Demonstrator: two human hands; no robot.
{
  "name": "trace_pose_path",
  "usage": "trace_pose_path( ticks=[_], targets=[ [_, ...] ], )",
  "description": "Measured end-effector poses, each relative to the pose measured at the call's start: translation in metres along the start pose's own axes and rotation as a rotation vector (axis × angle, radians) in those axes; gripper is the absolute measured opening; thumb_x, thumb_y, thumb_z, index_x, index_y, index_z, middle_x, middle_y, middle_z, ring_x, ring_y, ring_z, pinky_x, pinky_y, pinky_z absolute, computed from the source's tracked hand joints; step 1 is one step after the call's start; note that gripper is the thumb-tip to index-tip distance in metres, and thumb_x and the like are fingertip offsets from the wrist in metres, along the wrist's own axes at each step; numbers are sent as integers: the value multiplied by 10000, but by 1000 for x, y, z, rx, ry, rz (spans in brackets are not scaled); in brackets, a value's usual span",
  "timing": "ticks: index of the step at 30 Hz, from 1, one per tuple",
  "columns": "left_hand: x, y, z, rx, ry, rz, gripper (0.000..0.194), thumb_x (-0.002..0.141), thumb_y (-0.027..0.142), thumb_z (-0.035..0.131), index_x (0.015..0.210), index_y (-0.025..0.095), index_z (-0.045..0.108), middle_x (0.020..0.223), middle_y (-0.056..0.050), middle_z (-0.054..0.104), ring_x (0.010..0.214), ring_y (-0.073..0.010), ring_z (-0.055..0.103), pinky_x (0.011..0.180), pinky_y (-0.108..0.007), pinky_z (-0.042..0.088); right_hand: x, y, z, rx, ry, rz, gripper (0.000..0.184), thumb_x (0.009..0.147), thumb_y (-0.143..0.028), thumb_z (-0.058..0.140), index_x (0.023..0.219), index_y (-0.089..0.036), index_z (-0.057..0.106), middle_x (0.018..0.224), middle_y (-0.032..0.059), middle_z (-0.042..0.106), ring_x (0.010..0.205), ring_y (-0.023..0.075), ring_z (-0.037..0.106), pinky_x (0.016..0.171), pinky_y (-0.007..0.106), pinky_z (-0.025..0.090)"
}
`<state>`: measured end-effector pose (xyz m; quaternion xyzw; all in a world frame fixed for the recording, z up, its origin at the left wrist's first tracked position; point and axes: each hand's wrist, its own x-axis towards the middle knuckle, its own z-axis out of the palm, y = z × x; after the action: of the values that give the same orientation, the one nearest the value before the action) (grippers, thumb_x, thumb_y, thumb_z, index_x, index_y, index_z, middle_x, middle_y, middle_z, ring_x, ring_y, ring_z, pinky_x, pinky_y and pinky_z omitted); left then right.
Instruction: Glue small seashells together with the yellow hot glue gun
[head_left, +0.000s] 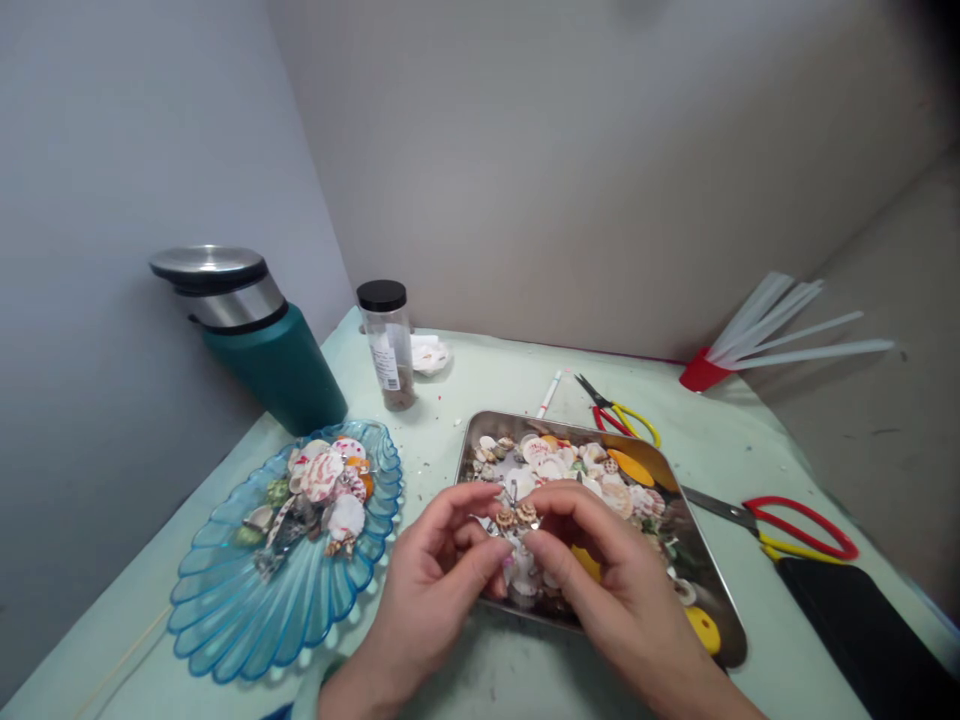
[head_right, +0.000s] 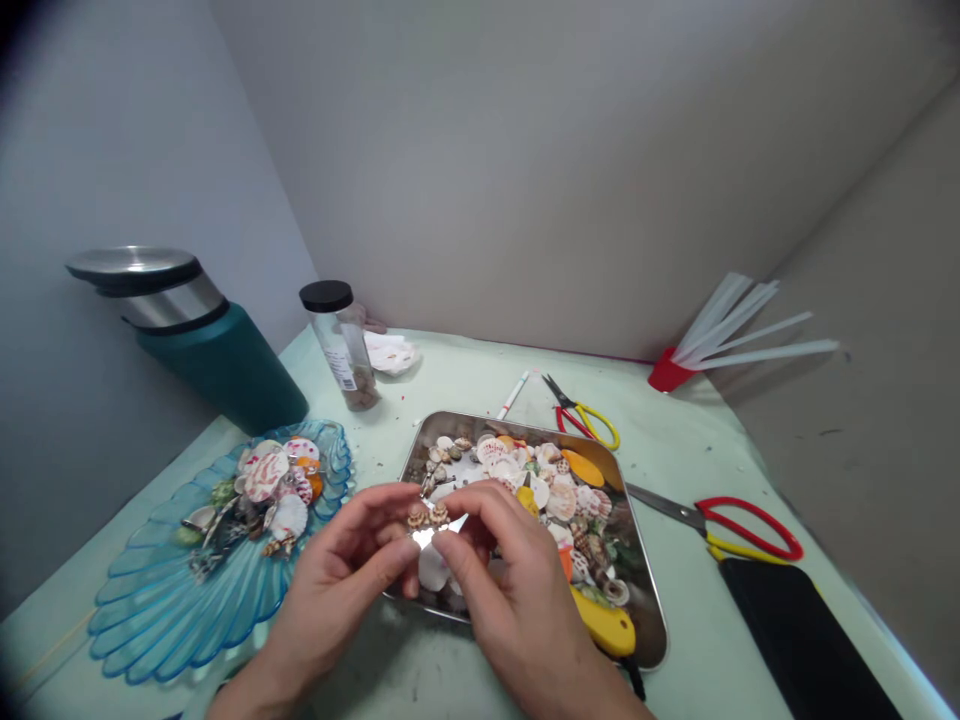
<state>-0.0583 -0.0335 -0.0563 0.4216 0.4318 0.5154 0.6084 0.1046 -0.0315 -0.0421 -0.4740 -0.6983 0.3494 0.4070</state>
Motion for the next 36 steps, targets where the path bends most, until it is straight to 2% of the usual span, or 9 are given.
trace_pose_path(
  ticks=[2, 7, 15, 20, 22, 24, 27, 32, 36],
  targets=[
    [1, 1, 1, -27, 23, -8, 227, 726, 204, 715, 926, 185, 608, 728, 14, 634, 502, -82, 571, 509, -186, 464, 0, 0, 0, 13, 6, -1, 126, 902, -211, 530, 1009, -270, 562, 946, -9, 607, 844, 150, 591, 710, 239, 462],
    [3, 1, 2, 16, 47, -32, 161, 716, 249, 721, 711, 153, 592, 621, 28, 581, 481, -75, 532, 481, -174, 425, 0, 0, 1, 8, 25, -18, 141, 896, -195, 546, 1012, -274, 557, 913, -17, 600, 782, 137, 579, 673, 233, 460],
    [1, 0, 0, 51, 11, -18, 185, 735, 308, 711, 743, 140, 632, 568, 25, 580, 468, -79, 528, 488, -177, 422, -1, 3, 2, -46, 52, -103, 205, 897, -144, 523, 1039, -288, 558, 1007, -4, 604, 888, 150, 581, 751, 248, 448],
    [4, -6, -4, -11, 28, -16, 162, 769, 296, 693, 781, 147, 633, 493, 45, 563, 449, -69, 525, 488, -155, 409, 0, 4, 3, 21, 87, 68, 151, 878, -211, 559, 1023, -256, 562, 857, -14, 600, 690, 127, 570, 614, 230, 453],
    [5, -8, -5, -31, 28, 1, 141, 769, 276, 697, 776, 148, 641, 542, 39, 584, 454, -61, 534, 485, -150, 410, 1, 3, 2, 63, 48, 97, 50, 881, -236, 549, 916, -234, 584, 805, -15, 598, 670, 127, 565, 599, 228, 449],
    [5, -8, -4, -44, 15, 17, 123, 756, 255, 709, 762, 145, 654, 638, 21, 615, 463, -57, 547, 480, -154, 420, 2, 1, 2, 106, 3, 104, 72, 882, -227, 528, 843, -220, 588, 793, -9, 606, 685, 132, 572, 609, 229, 451],
    [5, -6, -3, -48, -12, 30, 100, 732, 225, 723, 745, 139, 673, 744, -2, 637, 472, -60, 563, 470, -164, 435, 3, 1, 1, 151, -23, 113, 81, 873, -198, 516, 858, -219, 593, 796, -9, 610, 698, 135, 578, 609, 227, 453],
    [5, -5, -1, -33, -8, 24, 79, 725, 199, 721, 747, 132, 686, 726, -8, 637, 467, -64, 561, 459, -164, 436, 3, 5, 0, 133, -34, 63, 119, 880, -193, 508, 863, -235, 617, 823, -10, 613, 751, 139, 581, 633, 227, 447],
    [5, -6, -1, -37, 26, 33, 84, 722, 204, 721, 746, 132, 684, 717, -6, 642, 461, -62, 561, 456, -160, 438, 1, 5, -1, 125, -10, 90, 99, 870, -206, 515, 852, -229, 610, 817, -9, 613, 698, 129, 565, 589, 217, 447]
  ],
)
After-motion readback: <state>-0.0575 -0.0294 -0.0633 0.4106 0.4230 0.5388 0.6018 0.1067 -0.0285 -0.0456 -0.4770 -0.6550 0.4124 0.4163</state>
